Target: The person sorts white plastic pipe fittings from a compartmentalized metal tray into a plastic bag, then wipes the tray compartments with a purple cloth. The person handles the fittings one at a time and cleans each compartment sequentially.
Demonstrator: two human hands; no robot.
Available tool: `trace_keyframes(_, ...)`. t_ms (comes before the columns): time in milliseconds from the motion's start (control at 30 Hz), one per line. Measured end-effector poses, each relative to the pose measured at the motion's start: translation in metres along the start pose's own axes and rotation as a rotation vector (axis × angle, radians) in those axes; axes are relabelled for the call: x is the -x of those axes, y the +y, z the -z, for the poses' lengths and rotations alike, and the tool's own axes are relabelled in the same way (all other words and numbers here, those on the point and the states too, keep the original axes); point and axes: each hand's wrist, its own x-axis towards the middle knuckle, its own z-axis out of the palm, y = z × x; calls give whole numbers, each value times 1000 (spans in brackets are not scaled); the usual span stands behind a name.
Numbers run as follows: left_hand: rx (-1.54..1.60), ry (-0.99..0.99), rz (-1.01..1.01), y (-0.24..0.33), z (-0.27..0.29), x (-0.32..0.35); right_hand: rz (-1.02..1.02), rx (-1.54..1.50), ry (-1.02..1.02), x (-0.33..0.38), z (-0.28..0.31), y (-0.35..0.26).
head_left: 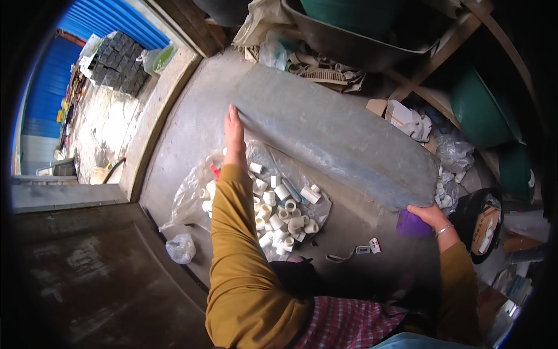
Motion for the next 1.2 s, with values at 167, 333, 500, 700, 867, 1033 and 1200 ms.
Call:
trace_keyframes(167, -647, 122, -178, 44, 9, -11, -103, -277, -172, 25, 0, -31)
trace_keyframes(333, -956, 125, -241, 79, -23, 8, -212, -542, -73, 22, 30, 0)
trace_keyframes(500, -1180, -48, -117, 86, -34, 7, -276, -576, -6, 19, 33, -1)
trace_keyframes(700, -1234, -163, 23, 77, -29, -17, -179, -494, -28, 15, 27, -18)
trace_keyframes(867, -1258, -263, 87, 106, -35, -3, -255, -535, 60, 39, 19, -44)
trace_keyframes(1033, -1273, -54, 1, 57, -26, -14, -220, -434, 82, 24, 35, -34)
trace_keyframes(1200, -1078, -58, 67, 70, -28, -14, -95, -237, 71, 42, 46, -31)
